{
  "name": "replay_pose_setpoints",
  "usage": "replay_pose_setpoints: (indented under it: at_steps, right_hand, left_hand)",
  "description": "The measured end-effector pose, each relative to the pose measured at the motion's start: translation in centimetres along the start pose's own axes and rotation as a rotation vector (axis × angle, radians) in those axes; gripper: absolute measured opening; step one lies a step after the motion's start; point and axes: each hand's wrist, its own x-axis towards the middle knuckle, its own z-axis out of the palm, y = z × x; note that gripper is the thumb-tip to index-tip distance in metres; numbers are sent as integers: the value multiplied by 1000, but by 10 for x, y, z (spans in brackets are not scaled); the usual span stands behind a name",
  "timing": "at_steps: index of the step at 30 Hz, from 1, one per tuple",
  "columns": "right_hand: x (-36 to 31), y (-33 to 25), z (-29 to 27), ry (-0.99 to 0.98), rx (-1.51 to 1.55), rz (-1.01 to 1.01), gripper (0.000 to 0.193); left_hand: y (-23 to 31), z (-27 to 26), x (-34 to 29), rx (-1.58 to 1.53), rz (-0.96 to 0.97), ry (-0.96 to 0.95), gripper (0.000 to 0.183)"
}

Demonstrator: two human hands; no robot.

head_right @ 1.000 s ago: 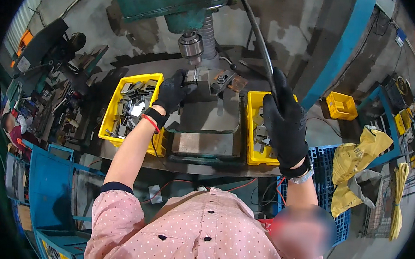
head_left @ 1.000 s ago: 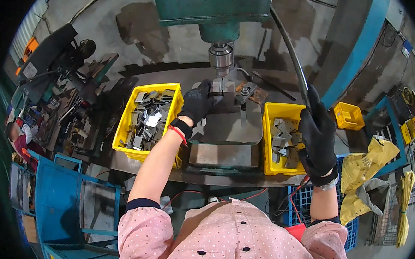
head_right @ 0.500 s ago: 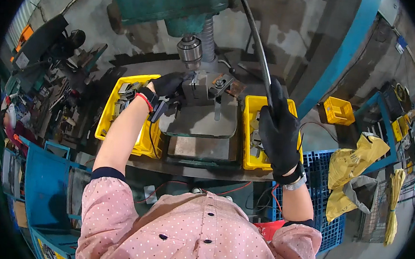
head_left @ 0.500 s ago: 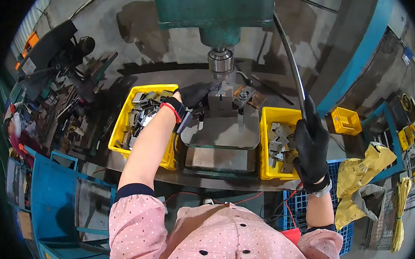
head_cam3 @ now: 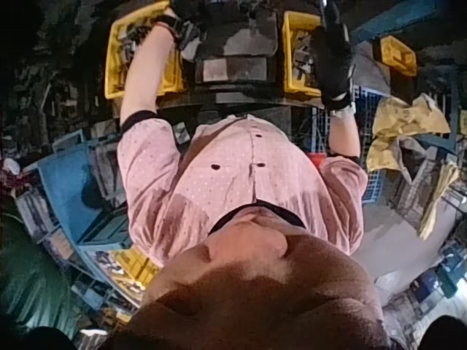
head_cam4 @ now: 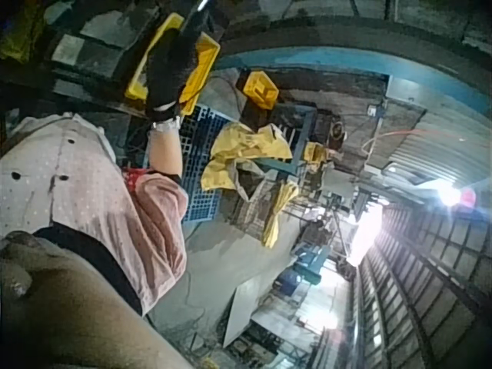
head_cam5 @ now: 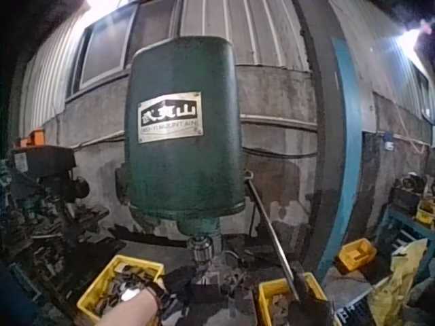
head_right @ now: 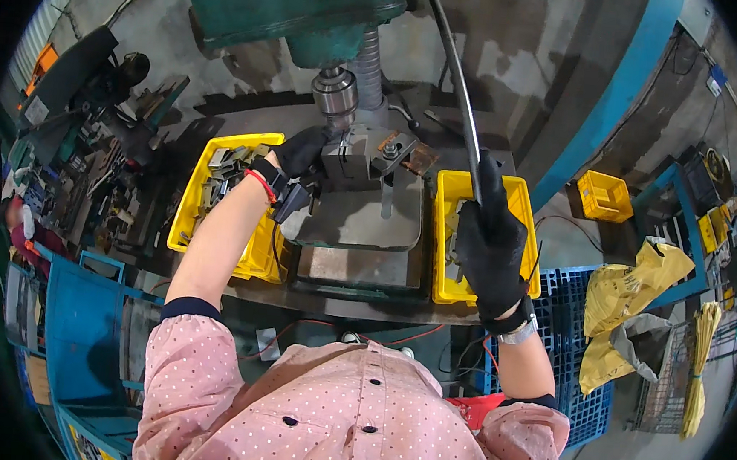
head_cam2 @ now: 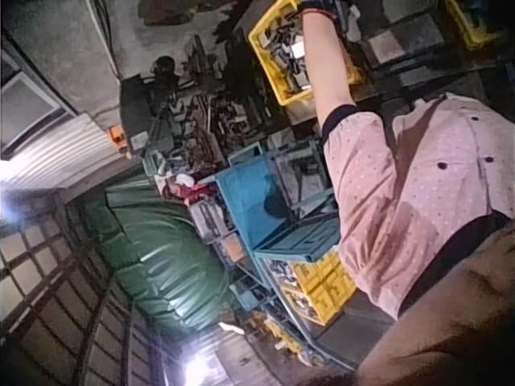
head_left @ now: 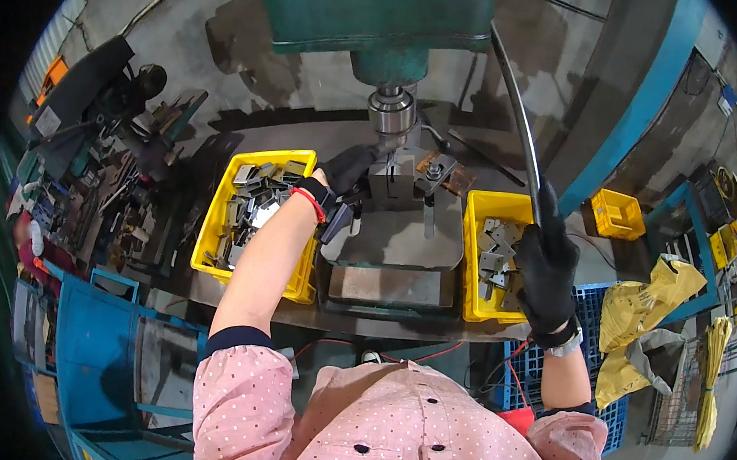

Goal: Operating a drill press to create holes in metal workpieces and sorting them into bins.

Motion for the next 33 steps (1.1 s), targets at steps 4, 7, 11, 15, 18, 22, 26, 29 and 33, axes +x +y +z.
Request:
replay_pose_setpoints:
  at_steps: [4, 7, 11, 15, 18, 22, 26, 29, 33]
  right_hand:
    - [4, 24, 5, 62, -268, -331, 55]
    - [1, 18, 8, 18, -58, -103, 56]
    - [2, 18, 9, 32, -57, -126, 55]
    - [2, 18, 9, 37, -85, -175, 54]
    - [2, 25, 9, 34, -136, -203, 53]
    - [1, 29, 12, 52, -193, -162, 53]
    - [0, 39, 16, 63, -148, -150, 54]
    - [2, 54, 24, 113, -199, -257, 53]
    - [6, 60, 28, 160, -272, -316, 52]
  left_hand:
    - [-1, 0, 0, -37, -5, 5, 36]
    - [0, 2, 0, -93, -23, -15, 35]
    - [-2, 1, 2, -105, -22, -15, 34]
    - [-15, -7, 8, -57, 106, -52, 34]
    - [-20, -13, 10, 74, 150, -65, 35]
    - [2, 5, 0, 49, 41, -15, 35]
    - [5, 6, -11, 219, 114, 111, 37]
    - [11, 6, -14, 354, 93, 131, 37]
    - [12, 8, -17, 487, 192, 142, 39]
